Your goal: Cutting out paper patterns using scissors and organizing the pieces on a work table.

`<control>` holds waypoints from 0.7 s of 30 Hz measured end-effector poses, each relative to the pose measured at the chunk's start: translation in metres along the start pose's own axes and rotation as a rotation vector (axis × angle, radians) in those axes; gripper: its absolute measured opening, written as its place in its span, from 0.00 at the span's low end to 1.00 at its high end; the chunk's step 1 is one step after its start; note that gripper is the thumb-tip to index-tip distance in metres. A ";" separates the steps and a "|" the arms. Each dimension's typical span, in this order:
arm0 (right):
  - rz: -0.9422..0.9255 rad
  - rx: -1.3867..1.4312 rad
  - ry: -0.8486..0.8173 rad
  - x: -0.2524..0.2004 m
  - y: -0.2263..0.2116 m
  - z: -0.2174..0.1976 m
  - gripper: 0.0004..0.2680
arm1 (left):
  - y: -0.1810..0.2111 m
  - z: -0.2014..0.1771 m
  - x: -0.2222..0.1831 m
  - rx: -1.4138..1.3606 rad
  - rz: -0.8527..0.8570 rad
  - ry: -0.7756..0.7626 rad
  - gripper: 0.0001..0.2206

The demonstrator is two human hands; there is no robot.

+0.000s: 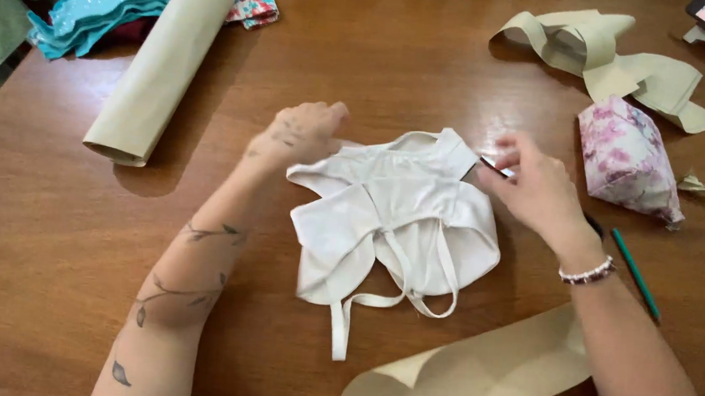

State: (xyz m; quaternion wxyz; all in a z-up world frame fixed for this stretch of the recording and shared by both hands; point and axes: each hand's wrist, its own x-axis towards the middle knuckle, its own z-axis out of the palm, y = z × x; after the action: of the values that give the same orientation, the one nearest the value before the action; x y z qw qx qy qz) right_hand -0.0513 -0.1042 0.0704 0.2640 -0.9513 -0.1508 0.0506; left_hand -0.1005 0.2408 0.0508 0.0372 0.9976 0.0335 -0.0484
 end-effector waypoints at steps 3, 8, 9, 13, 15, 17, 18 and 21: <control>0.005 -0.093 -0.120 -0.014 -0.013 -0.022 0.18 | 0.022 -0.005 -0.013 -0.035 0.143 0.114 0.15; -0.221 -0.166 -0.675 -0.063 -0.051 -0.062 0.26 | 0.072 0.027 -0.007 -0.345 0.465 0.123 0.12; -0.385 -0.161 -0.861 -0.067 -0.043 -0.062 0.33 | 0.081 0.042 -0.005 -0.396 0.568 0.162 0.13; -0.471 -0.420 -1.046 -0.091 -0.038 -0.038 0.32 | 0.096 0.062 -0.014 -0.118 0.511 0.093 0.36; -0.337 -0.665 -0.963 -0.098 -0.031 -0.022 0.14 | 0.099 0.050 -0.024 -0.099 0.410 -0.043 0.46; -0.322 -0.561 -0.941 -0.086 -0.018 -0.020 0.11 | 0.099 0.045 -0.023 -0.093 0.405 -0.051 0.48; -0.315 -0.464 -0.913 -0.078 -0.012 -0.020 0.08 | 0.098 0.043 -0.023 -0.085 0.393 -0.051 0.49; -0.333 -0.211 -0.853 -0.060 -0.007 -0.041 0.06 | 0.080 0.044 0.001 -0.332 0.448 0.009 0.40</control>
State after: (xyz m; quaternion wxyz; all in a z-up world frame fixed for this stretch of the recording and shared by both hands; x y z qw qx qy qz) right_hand -0.1032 -0.1374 0.1102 0.0849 -0.8301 -0.4008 0.3782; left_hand -0.0975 0.1577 0.0123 0.2100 0.9605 -0.1803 -0.0282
